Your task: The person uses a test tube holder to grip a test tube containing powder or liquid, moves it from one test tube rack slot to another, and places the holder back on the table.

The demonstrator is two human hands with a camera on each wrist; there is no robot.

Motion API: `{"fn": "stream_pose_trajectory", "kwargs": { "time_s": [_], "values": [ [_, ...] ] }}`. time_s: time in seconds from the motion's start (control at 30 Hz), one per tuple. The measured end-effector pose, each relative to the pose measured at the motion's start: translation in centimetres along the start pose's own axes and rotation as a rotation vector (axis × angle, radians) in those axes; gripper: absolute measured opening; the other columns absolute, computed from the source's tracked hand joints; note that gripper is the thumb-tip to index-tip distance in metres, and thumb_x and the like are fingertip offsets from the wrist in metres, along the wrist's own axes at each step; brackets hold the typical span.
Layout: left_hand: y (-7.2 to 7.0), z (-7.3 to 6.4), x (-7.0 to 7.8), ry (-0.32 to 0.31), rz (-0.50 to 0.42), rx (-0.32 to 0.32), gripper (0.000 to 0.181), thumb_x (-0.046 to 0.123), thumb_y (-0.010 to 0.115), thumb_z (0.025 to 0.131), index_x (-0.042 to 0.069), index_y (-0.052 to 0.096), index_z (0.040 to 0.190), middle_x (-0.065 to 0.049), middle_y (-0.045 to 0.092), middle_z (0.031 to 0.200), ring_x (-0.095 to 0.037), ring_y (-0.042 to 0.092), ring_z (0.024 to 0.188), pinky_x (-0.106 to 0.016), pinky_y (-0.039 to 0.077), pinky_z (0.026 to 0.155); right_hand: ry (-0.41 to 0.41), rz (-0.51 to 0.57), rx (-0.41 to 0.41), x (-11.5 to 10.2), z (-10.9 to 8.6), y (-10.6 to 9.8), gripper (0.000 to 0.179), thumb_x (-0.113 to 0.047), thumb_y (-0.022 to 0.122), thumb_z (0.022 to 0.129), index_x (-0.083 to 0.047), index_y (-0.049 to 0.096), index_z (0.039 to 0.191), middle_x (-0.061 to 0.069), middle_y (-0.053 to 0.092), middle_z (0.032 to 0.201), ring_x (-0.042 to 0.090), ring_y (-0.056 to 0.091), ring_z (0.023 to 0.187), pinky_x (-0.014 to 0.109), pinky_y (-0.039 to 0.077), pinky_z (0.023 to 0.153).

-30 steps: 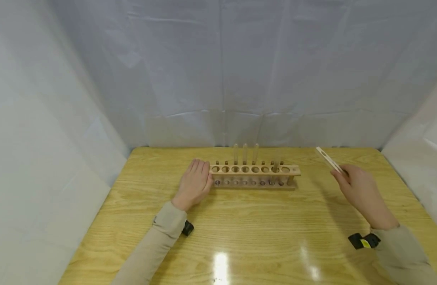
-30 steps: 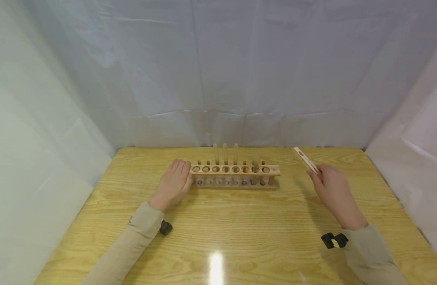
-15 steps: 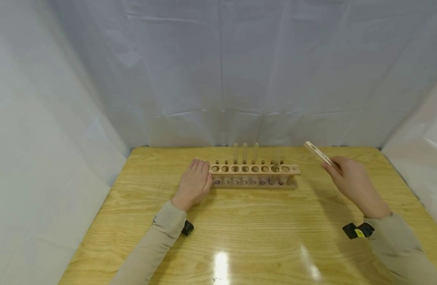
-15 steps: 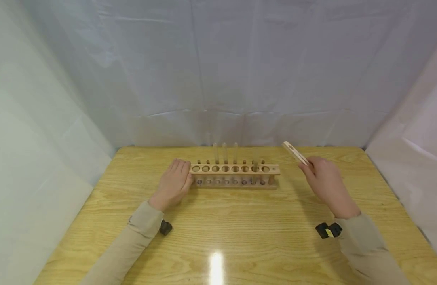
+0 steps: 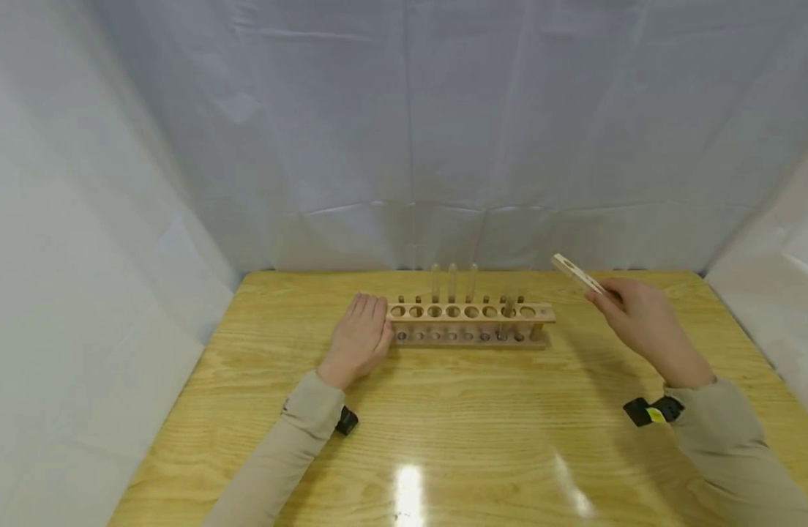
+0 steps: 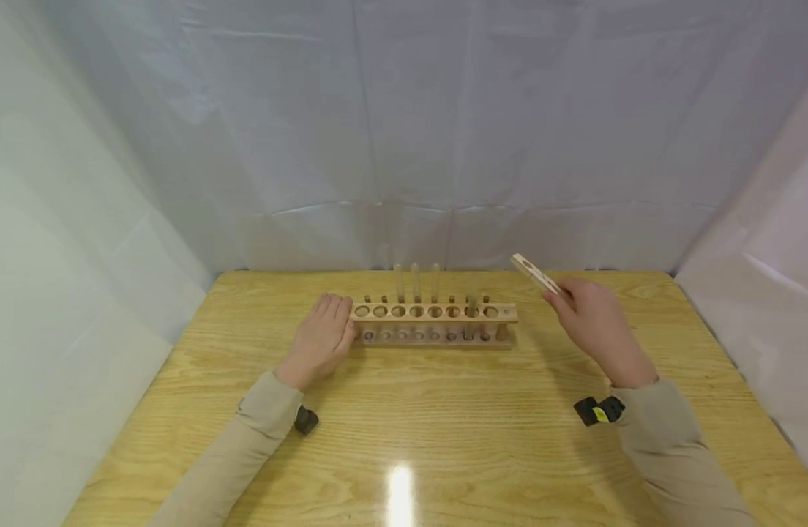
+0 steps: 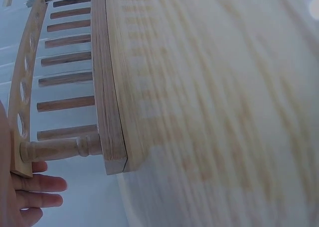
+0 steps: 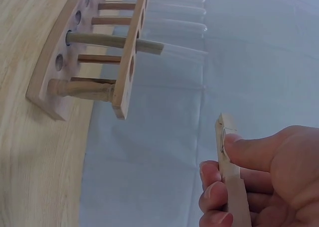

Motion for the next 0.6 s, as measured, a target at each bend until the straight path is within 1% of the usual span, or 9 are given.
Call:
{"fn": "stream_pose_trajectory", "kwargs": {
  "time_s": [0.13,0.3,0.4,0.53,0.6],
  "values": [
    [0.2,0.0,-0.1,-0.006,0.001,-0.007,0.036,0.019,0.027,0.101,-0.006,0.052,0.110,-0.024,0.054,0.104,-0.042,0.054,0.108,-0.052,0.034,0.112,0.002,0.012,-0.001,-0.2,0.3,0.0,0.033,-0.032,0.051,0.104,-0.005,0.067,0.092,0.001,0.041,0.056,0.015,0.030,0.043,0.030,0.028,0.041],
    [0.3,0.1,-0.1,0.002,0.009,0.011,0.036,0.018,0.027,0.100,-0.006,0.052,0.109,-0.024,0.054,0.103,-0.042,0.054,0.107,-0.052,0.035,0.112,0.001,0.040,0.005,-0.6,0.7,0.1,0.034,-0.031,0.051,0.104,-0.002,0.069,0.106,0.002,0.046,0.060,0.015,0.032,0.043,0.030,0.029,0.041],
    [0.3,0.1,-0.1,0.005,0.011,0.021,0.036,0.018,0.027,0.099,-0.006,0.052,0.108,-0.024,0.054,0.103,-0.042,0.054,0.106,-0.052,0.036,0.111,-0.007,0.039,0.014,-1.1,1.0,0.1,0.032,-0.028,0.053,0.104,0.000,0.069,0.106,0.002,0.047,0.060,0.015,0.033,0.044,0.030,0.030,0.041],
    [0.5,0.0,-0.2,0.000,0.007,0.016,0.038,0.019,0.026,0.100,-0.006,0.052,0.109,-0.025,0.054,0.103,-0.043,0.053,0.107,-0.052,0.035,0.112,-0.020,0.029,0.018,-1.9,1.4,0.2,0.031,-0.027,0.054,0.103,0.000,0.069,0.099,0.002,0.047,0.059,0.015,0.034,0.044,0.029,0.030,0.041],
    [0.6,0.0,-0.3,-0.003,0.006,0.014,0.038,0.019,0.026,0.100,-0.006,0.052,0.109,-0.024,0.054,0.103,-0.043,0.053,0.107,-0.052,0.035,0.112,-0.022,0.033,0.015,-2.1,1.5,0.3,0.032,-0.028,0.054,0.103,0.000,0.069,0.098,0.002,0.048,0.059,0.015,0.035,0.044,0.029,0.031,0.041]
  ]
}}
Point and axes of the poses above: each hand's wrist, its own z-axis towards the middle knuckle, its own y-axis out of the palm, x = y × z, the point moved 8 cm from there along z, towards the middle knuckle
